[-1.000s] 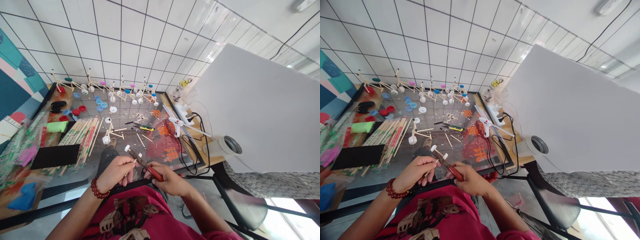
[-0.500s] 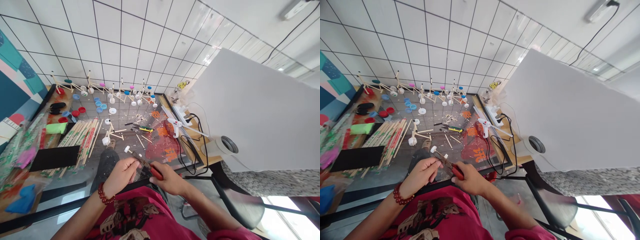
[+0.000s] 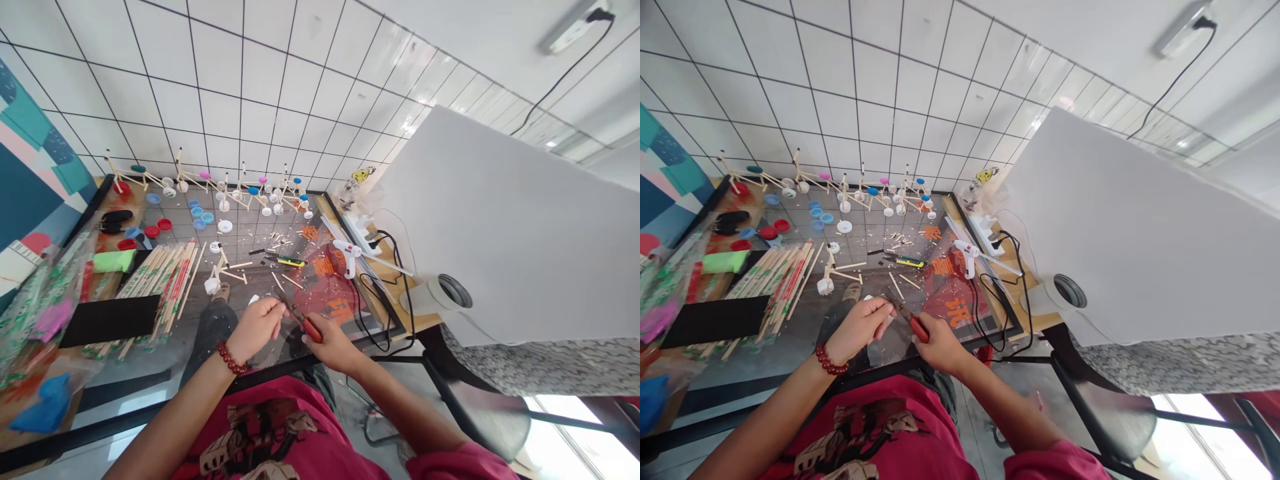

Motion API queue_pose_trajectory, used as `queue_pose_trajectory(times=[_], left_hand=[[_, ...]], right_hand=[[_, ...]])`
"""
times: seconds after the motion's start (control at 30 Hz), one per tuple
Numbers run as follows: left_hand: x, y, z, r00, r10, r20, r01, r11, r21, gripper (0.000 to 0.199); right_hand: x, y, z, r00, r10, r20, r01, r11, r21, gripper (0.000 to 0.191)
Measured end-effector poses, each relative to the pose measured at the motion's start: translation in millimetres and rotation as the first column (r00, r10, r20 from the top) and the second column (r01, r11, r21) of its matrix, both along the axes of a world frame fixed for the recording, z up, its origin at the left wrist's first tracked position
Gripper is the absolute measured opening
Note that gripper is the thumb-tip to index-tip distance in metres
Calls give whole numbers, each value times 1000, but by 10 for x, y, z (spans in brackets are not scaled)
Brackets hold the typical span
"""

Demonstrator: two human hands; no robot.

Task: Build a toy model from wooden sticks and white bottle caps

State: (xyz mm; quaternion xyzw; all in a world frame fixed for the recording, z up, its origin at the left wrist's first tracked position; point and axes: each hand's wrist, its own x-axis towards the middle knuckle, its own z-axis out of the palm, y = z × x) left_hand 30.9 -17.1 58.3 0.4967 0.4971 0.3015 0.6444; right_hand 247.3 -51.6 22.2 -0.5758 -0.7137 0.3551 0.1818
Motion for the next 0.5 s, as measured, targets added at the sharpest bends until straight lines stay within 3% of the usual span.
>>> queue_pose_trajectory(times=[0.1,0.2,0.33,0.5], left_hand=[[8,7,-41,1000,17,21,-17,1000,-3,26],[10,-7,-81,994,27,106,-18,996,-90,27],[27,-40,-95,980,74,182,-44,986,-163,29],[71,-64,-95,958,147,247,-101,977,-188,34]], right_hand=[[18,24,-8,1000,11,22,-12,999,36,15],[25,6,-50,998,10,56,-16,993,116,16],[31,-28,-140,983,-48,178,-1,964,265,24],[21,-14,-171,938,-155,309,42,938,344,41]])
